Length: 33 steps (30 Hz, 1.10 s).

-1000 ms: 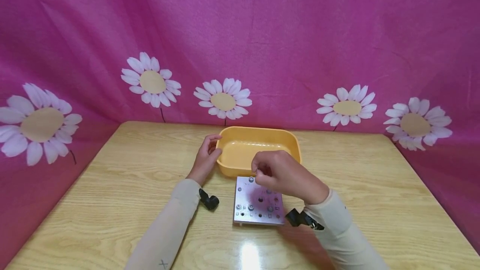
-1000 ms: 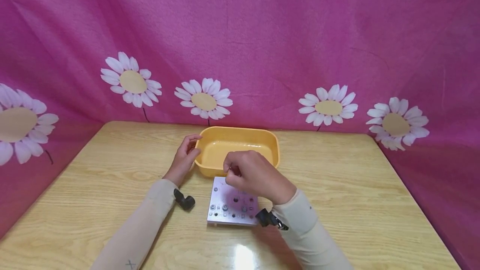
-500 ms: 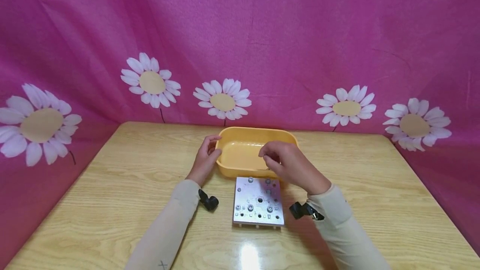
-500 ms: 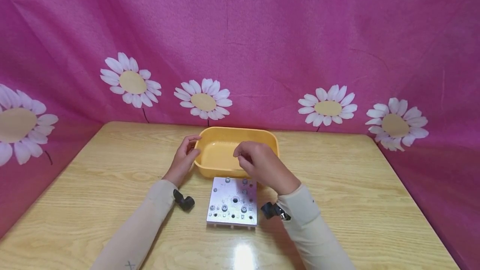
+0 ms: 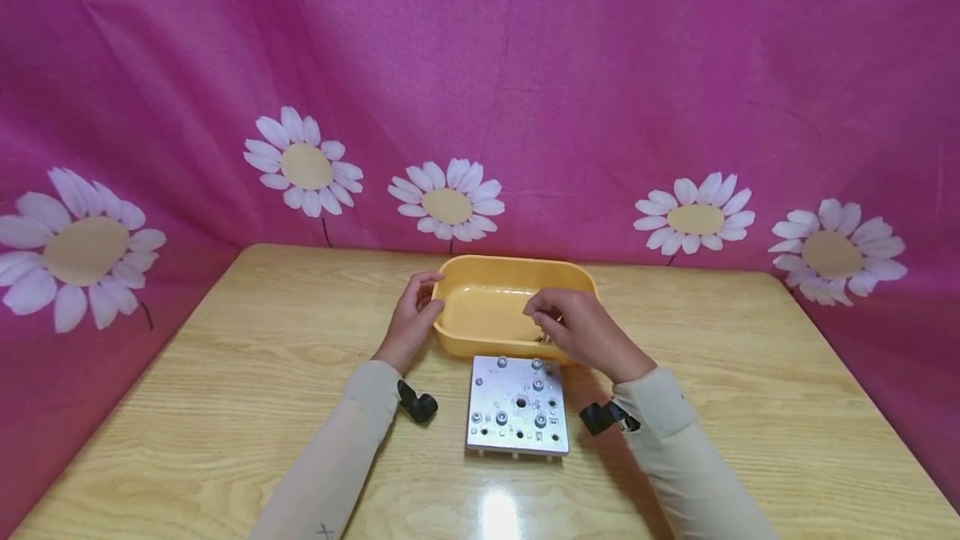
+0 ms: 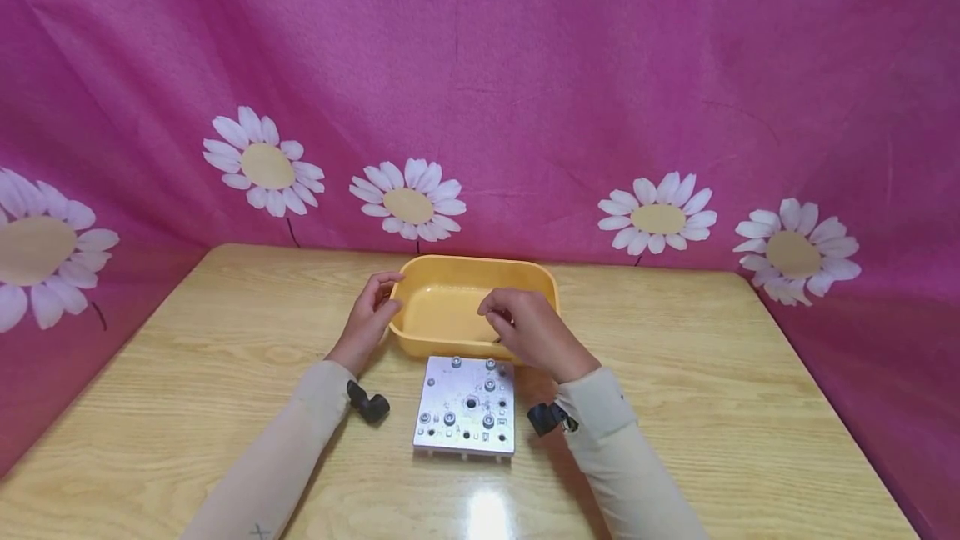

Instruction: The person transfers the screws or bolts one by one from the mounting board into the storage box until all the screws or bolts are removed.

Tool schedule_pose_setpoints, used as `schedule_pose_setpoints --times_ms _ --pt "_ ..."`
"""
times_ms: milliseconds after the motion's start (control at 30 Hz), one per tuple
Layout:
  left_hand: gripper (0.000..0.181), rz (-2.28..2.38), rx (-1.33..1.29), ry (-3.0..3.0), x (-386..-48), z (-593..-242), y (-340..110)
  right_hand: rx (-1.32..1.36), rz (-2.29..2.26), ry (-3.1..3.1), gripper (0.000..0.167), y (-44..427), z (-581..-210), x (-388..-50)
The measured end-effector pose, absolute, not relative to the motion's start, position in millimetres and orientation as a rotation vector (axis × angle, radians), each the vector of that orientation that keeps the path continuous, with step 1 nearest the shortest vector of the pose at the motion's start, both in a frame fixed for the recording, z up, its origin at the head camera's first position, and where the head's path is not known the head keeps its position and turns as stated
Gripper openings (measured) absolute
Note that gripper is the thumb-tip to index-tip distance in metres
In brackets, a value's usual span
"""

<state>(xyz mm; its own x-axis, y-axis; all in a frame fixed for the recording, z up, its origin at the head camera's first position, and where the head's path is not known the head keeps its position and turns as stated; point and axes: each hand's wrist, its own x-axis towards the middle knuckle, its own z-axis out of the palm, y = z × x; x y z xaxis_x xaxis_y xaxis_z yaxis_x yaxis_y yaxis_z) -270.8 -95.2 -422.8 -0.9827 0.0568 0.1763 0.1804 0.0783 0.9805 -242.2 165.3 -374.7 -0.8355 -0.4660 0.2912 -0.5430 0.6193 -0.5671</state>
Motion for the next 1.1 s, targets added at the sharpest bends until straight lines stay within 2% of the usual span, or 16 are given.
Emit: schedule_pose_setpoints --times_ms 600,867,1100 --pt "0.045 -2.078 -0.268 -2.203 -271.0 -424.3 -93.9 0.869 0.94 -2.723 0.006 167.4 -399.8 -252.3" --pt "0.045 -2.081 -0.295 -2.175 -291.8 -449.7 -98.2 0.838 0.951 -2.749 0.008 167.5 -403.6 -254.9" --pt "0.043 -2.045 -0.301 -2.148 -294.4 -455.4 -97.0 0.822 0.938 -2.785 0.011 167.9 -404.2 -255.7"
